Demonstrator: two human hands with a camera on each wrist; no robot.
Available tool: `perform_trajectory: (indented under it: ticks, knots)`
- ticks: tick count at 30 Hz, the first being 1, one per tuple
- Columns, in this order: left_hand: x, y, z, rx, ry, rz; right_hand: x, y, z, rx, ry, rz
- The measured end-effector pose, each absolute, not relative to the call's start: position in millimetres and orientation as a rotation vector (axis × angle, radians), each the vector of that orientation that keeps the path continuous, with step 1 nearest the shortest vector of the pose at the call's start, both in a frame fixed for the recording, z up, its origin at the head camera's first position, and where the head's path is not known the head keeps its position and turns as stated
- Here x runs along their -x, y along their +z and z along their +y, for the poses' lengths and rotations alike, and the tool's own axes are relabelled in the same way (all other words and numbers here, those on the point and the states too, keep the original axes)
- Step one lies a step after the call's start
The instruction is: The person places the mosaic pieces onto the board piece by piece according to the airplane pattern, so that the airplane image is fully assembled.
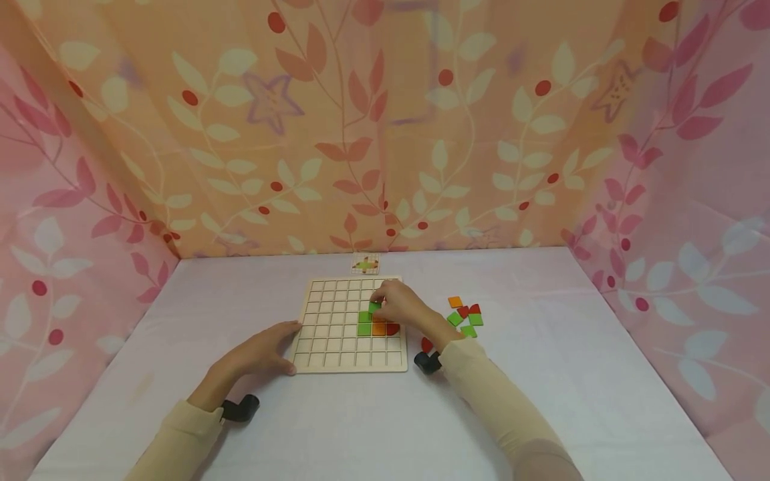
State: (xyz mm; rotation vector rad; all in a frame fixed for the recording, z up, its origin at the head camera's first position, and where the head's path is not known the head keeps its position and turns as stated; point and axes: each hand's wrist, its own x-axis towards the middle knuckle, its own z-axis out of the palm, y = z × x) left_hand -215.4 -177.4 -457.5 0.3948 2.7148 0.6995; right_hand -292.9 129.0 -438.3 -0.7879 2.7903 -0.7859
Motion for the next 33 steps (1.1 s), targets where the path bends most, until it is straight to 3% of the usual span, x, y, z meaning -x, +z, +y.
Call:
perform_trajectory:
  ticks: [33]
  knots:
    - [215, -458, -178, -0.396, 0.739, 2.713, 297, -448, 79, 1.003, -0.624, 2.787]
